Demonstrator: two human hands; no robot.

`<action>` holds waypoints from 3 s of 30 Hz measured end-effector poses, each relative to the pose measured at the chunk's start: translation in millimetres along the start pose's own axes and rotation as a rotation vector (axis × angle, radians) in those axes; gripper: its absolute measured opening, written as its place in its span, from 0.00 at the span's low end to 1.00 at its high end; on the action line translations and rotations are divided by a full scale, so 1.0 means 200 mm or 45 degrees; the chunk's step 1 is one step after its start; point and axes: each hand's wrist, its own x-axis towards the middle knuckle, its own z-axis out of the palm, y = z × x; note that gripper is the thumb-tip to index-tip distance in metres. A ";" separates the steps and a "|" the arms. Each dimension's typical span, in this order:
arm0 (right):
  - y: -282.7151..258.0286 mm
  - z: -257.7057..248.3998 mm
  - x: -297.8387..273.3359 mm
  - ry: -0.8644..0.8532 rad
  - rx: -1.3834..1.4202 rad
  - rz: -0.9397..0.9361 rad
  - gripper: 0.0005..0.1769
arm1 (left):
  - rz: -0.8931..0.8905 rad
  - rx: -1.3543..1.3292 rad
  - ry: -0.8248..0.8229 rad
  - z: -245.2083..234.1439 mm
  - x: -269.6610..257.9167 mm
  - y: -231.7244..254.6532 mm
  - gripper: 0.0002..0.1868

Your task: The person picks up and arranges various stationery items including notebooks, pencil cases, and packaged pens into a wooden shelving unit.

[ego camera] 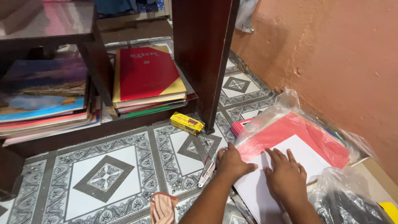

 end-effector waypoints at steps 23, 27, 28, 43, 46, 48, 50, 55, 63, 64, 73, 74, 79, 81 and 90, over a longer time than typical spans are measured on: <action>0.10 -0.02 0.11 0.442 0.374 -0.438 0.24 | 0.721 -0.013 -0.474 0.19 -0.04 0.11 0.23; 0.09 -0.10 0.11 -0.035 -0.097 -0.289 0.27 | 0.717 0.055 -0.418 0.32 -0.06 0.07 0.21; 0.08 -0.11 0.11 -0.067 -0.214 -0.223 0.26 | 0.766 0.104 -0.428 0.37 -0.05 0.06 0.20; 0.21 0.06 -0.05 -0.111 -0.541 0.041 0.17 | 0.662 0.276 -0.431 0.45 -0.28 0.02 0.19; 0.21 0.05 -0.05 -0.084 -0.434 0.091 0.15 | 0.462 0.131 -0.319 0.19 -0.32 0.08 0.19; 0.19 0.03 -0.04 0.022 -0.258 0.155 0.12 | 0.218 -0.034 -0.201 0.03 -0.31 0.08 0.17; 0.18 -0.01 -0.05 0.024 -0.178 0.187 0.13 | 0.209 -0.048 -0.033 -0.07 -0.29 0.08 0.14; 0.14 -0.06 -0.03 0.029 0.036 0.183 0.23 | 0.163 -0.053 0.115 -0.12 -0.29 0.06 0.15; 0.11 -0.05 0.02 0.067 0.248 0.090 0.28 | 0.227 -0.089 0.153 -0.02 -0.25 0.06 0.15; 0.11 -0.03 0.03 0.103 0.249 0.046 0.30 | 0.213 -0.076 0.153 0.00 -0.24 0.06 0.16; 0.12 0.08 0.08 0.098 0.020 -0.077 0.42 | 0.288 -0.248 0.121 0.20 -0.08 0.17 0.35; 0.11 0.09 0.07 0.096 0.041 -0.041 0.40 | 0.309 -0.296 0.132 0.24 -0.05 0.17 0.37; 0.11 0.08 0.06 0.122 0.137 0.033 0.39 | 0.327 -0.359 0.244 0.34 0.07 0.11 0.32; 0.11 0.08 0.06 0.079 0.170 0.080 0.39 | 0.299 -0.358 0.197 0.30 0.08 0.10 0.28; 0.06 0.04 0.06 0.238 0.273 0.018 0.38 | 0.341 -0.558 0.182 0.09 0.10 0.01 0.18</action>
